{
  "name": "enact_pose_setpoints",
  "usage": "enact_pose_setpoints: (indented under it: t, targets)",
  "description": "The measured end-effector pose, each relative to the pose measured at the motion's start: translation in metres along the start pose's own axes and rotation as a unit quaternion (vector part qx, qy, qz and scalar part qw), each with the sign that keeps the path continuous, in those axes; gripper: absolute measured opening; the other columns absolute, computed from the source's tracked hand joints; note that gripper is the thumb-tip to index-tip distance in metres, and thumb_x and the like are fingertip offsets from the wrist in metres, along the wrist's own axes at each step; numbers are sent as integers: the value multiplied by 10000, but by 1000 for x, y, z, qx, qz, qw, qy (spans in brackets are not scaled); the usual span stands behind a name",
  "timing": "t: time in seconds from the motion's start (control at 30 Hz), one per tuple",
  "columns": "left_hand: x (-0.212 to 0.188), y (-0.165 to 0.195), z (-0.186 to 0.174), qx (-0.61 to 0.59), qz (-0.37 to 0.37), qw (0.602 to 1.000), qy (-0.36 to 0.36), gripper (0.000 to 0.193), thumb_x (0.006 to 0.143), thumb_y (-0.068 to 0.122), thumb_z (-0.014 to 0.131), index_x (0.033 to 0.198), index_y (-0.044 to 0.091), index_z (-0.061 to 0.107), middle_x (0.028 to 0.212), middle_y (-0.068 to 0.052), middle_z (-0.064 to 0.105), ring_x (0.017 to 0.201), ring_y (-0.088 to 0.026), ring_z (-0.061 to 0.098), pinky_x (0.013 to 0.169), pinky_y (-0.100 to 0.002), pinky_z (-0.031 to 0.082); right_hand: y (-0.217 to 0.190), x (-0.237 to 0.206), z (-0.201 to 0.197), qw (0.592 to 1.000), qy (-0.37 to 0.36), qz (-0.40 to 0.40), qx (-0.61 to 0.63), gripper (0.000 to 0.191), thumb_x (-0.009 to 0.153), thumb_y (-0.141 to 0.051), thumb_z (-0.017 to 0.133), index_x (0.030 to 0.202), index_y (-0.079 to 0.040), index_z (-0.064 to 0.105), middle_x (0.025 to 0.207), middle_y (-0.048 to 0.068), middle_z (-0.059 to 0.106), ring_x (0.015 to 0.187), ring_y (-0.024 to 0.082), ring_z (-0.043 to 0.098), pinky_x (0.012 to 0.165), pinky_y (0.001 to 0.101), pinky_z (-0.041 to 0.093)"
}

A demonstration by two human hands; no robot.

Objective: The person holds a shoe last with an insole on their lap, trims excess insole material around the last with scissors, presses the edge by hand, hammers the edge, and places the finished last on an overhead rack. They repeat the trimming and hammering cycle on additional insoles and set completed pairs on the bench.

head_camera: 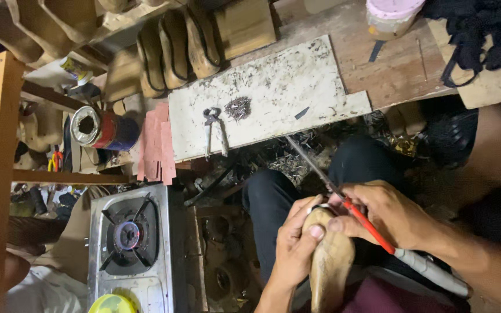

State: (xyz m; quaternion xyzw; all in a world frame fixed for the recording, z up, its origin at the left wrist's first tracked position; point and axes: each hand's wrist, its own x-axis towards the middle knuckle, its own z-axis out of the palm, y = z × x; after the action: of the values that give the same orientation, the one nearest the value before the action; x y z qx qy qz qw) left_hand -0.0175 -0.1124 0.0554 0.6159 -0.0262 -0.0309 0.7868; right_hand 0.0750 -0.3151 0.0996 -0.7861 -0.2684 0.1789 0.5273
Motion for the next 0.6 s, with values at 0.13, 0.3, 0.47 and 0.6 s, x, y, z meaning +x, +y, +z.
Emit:
enact_pose_setpoints:
  t: [0.13,0.3,0.47,0.6]
  targets:
    - [10,3,7,-26,-31,999,-21,659,934,266,676,1508,5,484,1442,-143,554,1358,-229,534,1184,-347,383,8,9,-10,998,-59,24,-26,286,756,-293,832,827,-45,709,550,71,621,468,160,560,468,335,461]
    - [18,1,2,-359,-77,930,-3,675,890,308,765,1445,22,507,1413,-168,553,1318,-312,553,1126,-487,433,22,5,-12,998,48,39,5,173,851,-201,728,804,-35,722,622,46,673,551,109,629,540,295,501]
    - [1,-7,17,-142,34,987,-64,696,877,368,818,1418,36,534,1426,-107,593,1353,-234,560,1198,-408,393,20,-13,42,923,201,106,310,193,808,-147,671,970,-45,697,770,26,708,650,99,631,584,291,518]
    - [5,-24,17,-353,44,927,121,440,923,173,797,1271,-13,605,1195,-149,711,1119,-288,682,1040,-466,521,21,-19,61,977,72,137,144,188,837,-209,749,822,-31,691,665,79,710,578,163,621,556,325,524]
